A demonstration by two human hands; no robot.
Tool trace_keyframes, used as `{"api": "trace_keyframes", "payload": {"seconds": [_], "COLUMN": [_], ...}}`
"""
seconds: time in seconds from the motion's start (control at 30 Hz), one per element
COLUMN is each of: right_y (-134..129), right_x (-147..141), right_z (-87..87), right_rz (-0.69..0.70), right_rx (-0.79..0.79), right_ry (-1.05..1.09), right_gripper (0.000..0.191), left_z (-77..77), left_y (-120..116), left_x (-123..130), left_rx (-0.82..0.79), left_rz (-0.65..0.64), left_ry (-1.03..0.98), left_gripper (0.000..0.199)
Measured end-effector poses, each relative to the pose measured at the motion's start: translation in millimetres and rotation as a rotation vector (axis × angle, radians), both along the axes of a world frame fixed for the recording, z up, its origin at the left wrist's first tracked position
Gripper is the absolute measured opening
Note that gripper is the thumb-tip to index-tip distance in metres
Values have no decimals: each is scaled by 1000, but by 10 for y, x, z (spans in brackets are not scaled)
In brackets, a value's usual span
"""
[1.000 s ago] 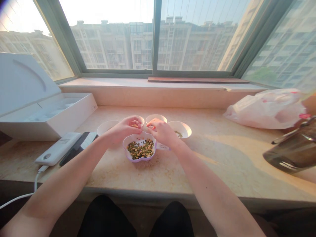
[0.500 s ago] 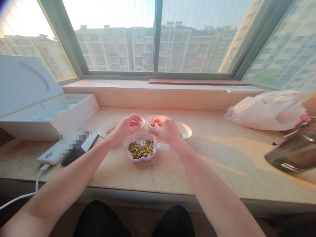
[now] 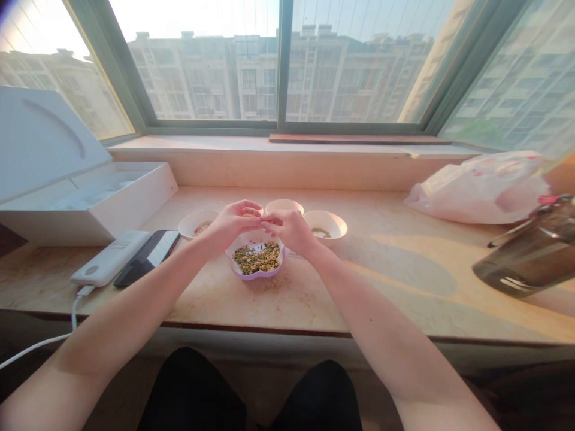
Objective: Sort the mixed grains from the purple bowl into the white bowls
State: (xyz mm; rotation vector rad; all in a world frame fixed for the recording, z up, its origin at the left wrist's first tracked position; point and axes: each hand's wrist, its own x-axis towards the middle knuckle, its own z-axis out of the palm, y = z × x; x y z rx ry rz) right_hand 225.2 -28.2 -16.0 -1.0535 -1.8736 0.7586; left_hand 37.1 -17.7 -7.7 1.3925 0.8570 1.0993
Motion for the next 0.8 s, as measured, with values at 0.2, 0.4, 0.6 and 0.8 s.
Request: {"api": "trace_keyframes", "payload": {"seconds": [0.2,0.4,0.6,0.8], "right_y": [55,245,265,245], "right_x": [121,284,234,230], "right_z": [84,97,134,128], "right_rz": [-224,-383,-473,-482], "right_rx": [144,223,87,92], "right_ry": [-121,-269,-468,-508], "right_gripper": [23,22,26,29], "left_z": [48,174,157,23], "left_y": [-21,-228,-295,-205], "left_x": [-57,-89,-51,53], "left_rx": [92,599,711,864], "left_rz": [-61,-419,-497,-469], "left_ry": [313,1095,1196,1287], "left_gripper": [18,6,9,21]}}
